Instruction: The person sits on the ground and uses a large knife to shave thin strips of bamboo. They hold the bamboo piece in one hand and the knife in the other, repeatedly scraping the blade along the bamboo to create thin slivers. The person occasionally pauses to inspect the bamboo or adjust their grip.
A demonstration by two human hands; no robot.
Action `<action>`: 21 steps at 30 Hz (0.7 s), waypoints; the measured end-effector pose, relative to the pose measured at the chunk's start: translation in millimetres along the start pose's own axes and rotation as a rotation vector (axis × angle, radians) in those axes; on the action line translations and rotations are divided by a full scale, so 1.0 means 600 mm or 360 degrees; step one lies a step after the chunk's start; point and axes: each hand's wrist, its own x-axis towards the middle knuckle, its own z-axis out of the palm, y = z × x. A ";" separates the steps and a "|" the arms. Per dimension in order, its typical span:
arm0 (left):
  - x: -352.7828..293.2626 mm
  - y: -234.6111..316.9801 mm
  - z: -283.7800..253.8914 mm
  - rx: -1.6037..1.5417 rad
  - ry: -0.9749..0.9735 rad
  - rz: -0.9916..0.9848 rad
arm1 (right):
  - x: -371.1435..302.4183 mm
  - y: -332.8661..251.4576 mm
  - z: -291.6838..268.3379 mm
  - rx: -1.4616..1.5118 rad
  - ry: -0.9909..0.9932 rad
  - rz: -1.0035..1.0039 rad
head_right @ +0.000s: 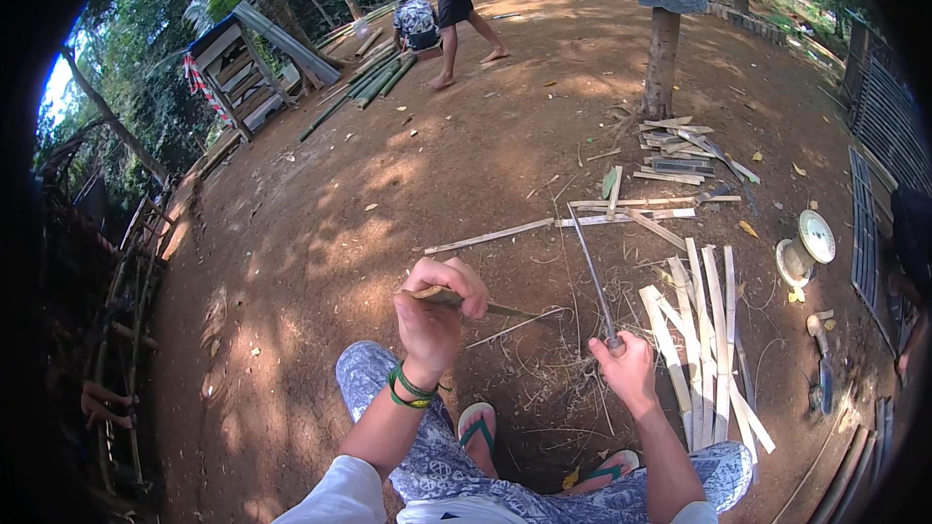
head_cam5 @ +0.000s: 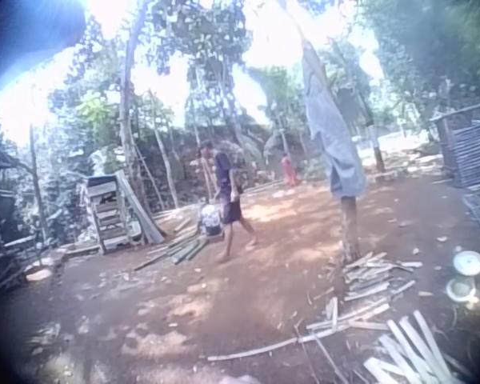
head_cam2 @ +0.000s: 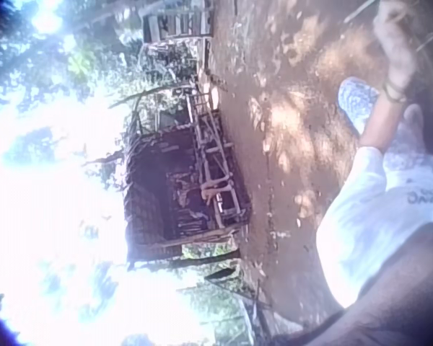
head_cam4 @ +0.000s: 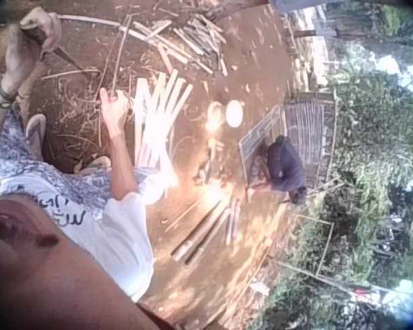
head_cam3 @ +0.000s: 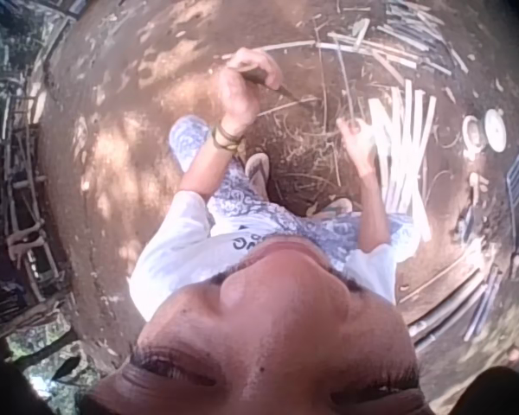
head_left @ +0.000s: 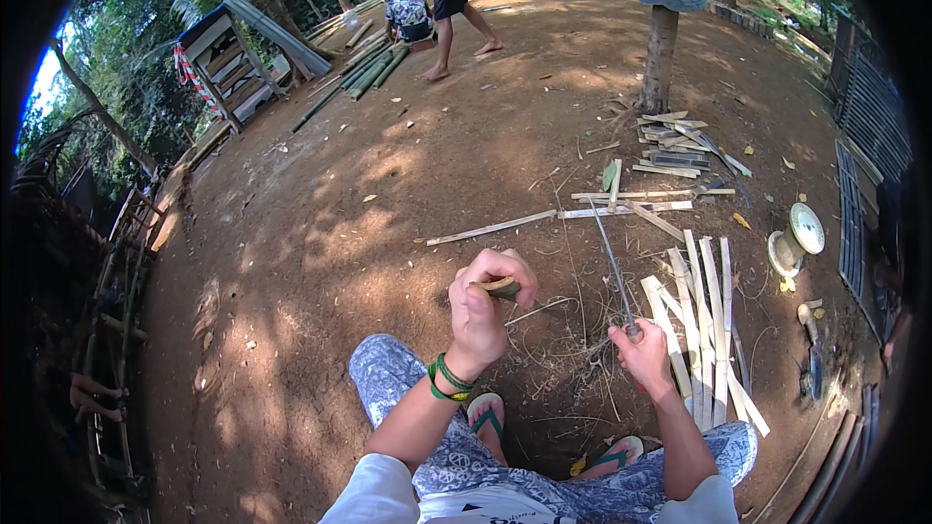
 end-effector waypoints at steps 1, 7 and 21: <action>0.000 0.004 0.001 0.0023 -0.0018 -0.0026 | -0.005 -0.011 -0.002 0.0033 -0.0019 0.0033; 0.016 0.000 0.000 -0.0197 -0.0038 -0.0057 | -0.018 -0.039 -0.010 0.0167 -0.0106 0.0041; 0.067 -0.026 -0.020 -0.0490 -0.0005 -0.0023 | -0.024 -0.030 -0.014 -0.0077 -0.0167 -0.0131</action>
